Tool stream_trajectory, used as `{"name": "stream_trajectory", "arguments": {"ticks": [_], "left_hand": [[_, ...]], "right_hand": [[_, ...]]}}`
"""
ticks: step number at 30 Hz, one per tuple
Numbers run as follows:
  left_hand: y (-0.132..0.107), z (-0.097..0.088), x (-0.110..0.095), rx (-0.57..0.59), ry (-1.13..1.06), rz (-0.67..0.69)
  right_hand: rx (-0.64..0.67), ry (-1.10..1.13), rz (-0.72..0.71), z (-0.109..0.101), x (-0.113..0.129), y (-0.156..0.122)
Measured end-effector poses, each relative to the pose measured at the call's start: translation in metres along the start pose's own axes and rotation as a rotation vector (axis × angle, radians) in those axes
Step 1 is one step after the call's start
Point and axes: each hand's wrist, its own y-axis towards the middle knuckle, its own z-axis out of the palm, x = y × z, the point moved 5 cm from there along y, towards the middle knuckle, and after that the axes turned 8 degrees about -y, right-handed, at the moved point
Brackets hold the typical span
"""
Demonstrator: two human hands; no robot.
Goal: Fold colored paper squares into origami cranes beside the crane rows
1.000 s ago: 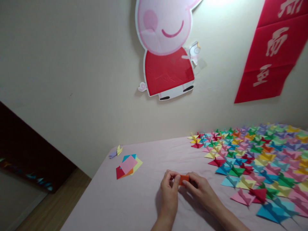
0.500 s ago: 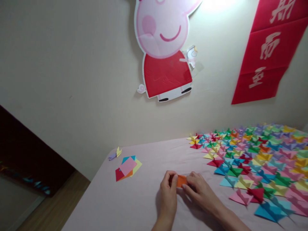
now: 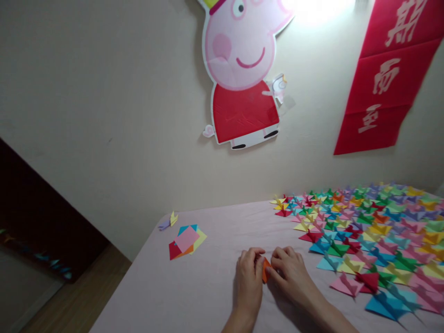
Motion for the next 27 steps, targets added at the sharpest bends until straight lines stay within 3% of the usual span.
{"name": "stream_trajectory", "arguments": {"ticks": [6,11,19,27], "left_hand": [[-0.003,0.003,-0.015,0.002,0.327,0.134],[-0.027,0.007,-0.017,0.190,0.661,0.359],[-0.043,0.005,0.006,0.225,0.758,0.450],[-0.044,0.006,0.012,0.218,0.758,0.448]], "right_hand": [[-0.069,-0.217,0.037,-0.005,0.000,-0.004],[-0.081,-0.275,0.050,-0.007,0.000,-0.003],[-0.040,-0.061,0.089,0.000,-0.019,-0.002],[-0.026,-0.065,0.103,0.000,-0.015,0.018]]}}
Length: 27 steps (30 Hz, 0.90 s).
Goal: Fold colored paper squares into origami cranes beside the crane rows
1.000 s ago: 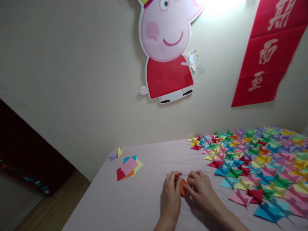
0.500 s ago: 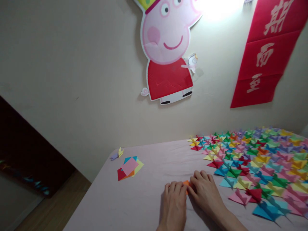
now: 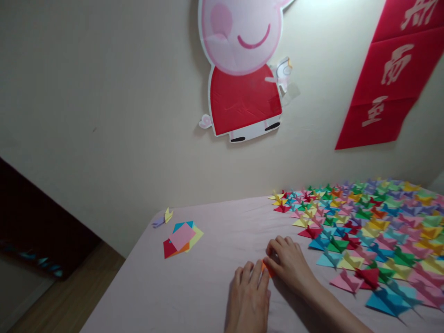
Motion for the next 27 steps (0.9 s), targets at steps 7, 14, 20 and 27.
{"name": "stream_trajectory", "arguments": {"ticks": [7,14,20,27], "left_hand": [[0.002,-0.009,-0.001,0.075,-0.066,0.000],[0.004,-0.014,-0.002,0.113,-0.083,-0.027],[0.001,-0.015,0.000,0.103,-0.116,-0.043],[-0.003,-0.021,0.002,0.078,-0.187,-0.024]], "right_hand": [[0.054,0.067,-0.051,0.010,-0.005,0.013],[0.139,0.117,-0.107,0.002,-0.014,0.004],[0.163,0.076,-0.108,-0.003,-0.017,-0.013],[0.148,0.158,-0.016,-0.005,-0.023,-0.025]]}}
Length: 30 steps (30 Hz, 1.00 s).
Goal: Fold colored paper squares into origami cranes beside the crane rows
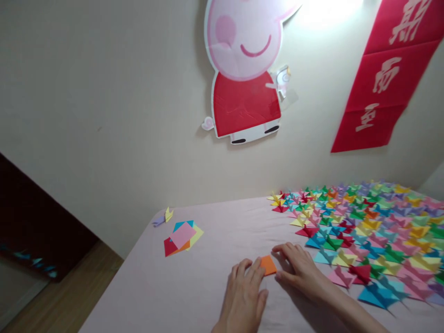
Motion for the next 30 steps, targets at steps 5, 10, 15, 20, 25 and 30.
{"name": "stream_trajectory", "arguments": {"ticks": [5,10,15,20,25,30], "left_hand": [[0.001,0.001,-0.001,0.004,0.018,0.004],[0.002,0.003,-0.002,0.027,0.037,0.006],[0.002,0.001,-0.004,0.016,0.046,0.023],[0.003,-0.002,-0.007,0.039,0.006,0.014],[0.003,-0.005,-0.010,0.060,0.017,0.022],[0.003,-0.005,-0.008,0.057,-0.027,0.018]], "right_hand": [[-0.122,-0.059,0.025,0.007,0.015,0.001],[-0.168,-0.089,0.004,0.012,0.018,0.000],[-0.161,-0.100,-0.008,0.012,0.012,0.002],[-0.173,-0.149,0.017,0.011,0.012,0.017],[-0.161,-0.135,0.016,0.010,0.011,0.026],[-0.106,-0.003,-0.059,0.005,0.005,0.012]]}}
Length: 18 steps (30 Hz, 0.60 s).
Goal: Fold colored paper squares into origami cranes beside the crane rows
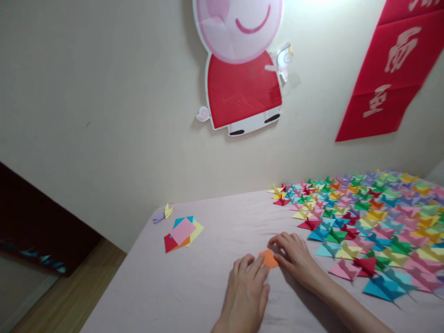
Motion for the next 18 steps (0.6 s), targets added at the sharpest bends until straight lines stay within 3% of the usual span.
{"name": "stream_trajectory", "arguments": {"ticks": [4,8,18], "left_hand": [[0.000,-0.002,0.002,-0.002,-0.090,-0.025],[0.001,-0.005,0.000,0.006,-0.118,-0.001],[0.002,0.000,0.005,0.056,-0.119,-0.005]], "right_hand": [[0.055,0.163,-0.110,-0.015,0.002,-0.012],[0.116,0.183,-0.187,-0.026,0.007,-0.013],[0.093,0.123,-0.315,-0.022,0.008,-0.002]]}}
